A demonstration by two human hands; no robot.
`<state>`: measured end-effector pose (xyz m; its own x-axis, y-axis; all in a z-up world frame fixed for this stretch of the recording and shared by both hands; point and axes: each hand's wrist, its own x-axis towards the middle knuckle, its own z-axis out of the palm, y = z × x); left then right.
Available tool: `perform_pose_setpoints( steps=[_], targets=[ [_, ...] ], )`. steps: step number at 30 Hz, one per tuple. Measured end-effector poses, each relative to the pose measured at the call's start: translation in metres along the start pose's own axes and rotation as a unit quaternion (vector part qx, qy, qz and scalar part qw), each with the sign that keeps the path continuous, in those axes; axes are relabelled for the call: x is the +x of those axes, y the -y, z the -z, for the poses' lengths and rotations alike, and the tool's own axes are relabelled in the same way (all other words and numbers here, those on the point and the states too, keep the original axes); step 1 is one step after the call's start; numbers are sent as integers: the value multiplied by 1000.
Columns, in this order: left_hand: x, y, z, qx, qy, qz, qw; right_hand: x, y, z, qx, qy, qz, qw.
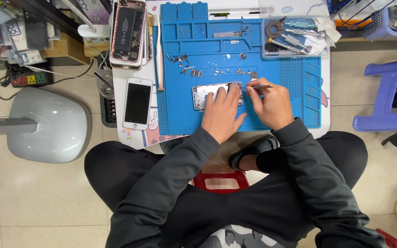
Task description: The person uses a screwdriver to remove screws from a disassembled smartphone on a blue mat. They then use tweezers to lift and remove small internal components from the phone's chassis.
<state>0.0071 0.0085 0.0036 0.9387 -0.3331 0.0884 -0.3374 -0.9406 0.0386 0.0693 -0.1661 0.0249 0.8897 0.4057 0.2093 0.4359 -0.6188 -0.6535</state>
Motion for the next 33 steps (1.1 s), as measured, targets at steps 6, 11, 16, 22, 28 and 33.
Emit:
perform_pose_setpoints(
  steps=[6,11,16,22,28,33],
  targets=[
    [1,9,-6,-130,-69,19,989,0,-1,-2,41,-22,1,999],
    [6,15,-25,-118,-118,27,986,0,17,5,117,-8,-45,992],
    [8,25,-13,-128,-140,19,982,4,31,8,187,4,-84,979],
    [5,28,-6,-145,-138,16,980,1,32,9,249,8,-121,961],
    [11,25,8,-165,-119,34,979,2,21,8,262,5,-150,953],
    [8,22,19,-164,-102,56,980,-1,9,7,266,14,-137,954]
  ],
)
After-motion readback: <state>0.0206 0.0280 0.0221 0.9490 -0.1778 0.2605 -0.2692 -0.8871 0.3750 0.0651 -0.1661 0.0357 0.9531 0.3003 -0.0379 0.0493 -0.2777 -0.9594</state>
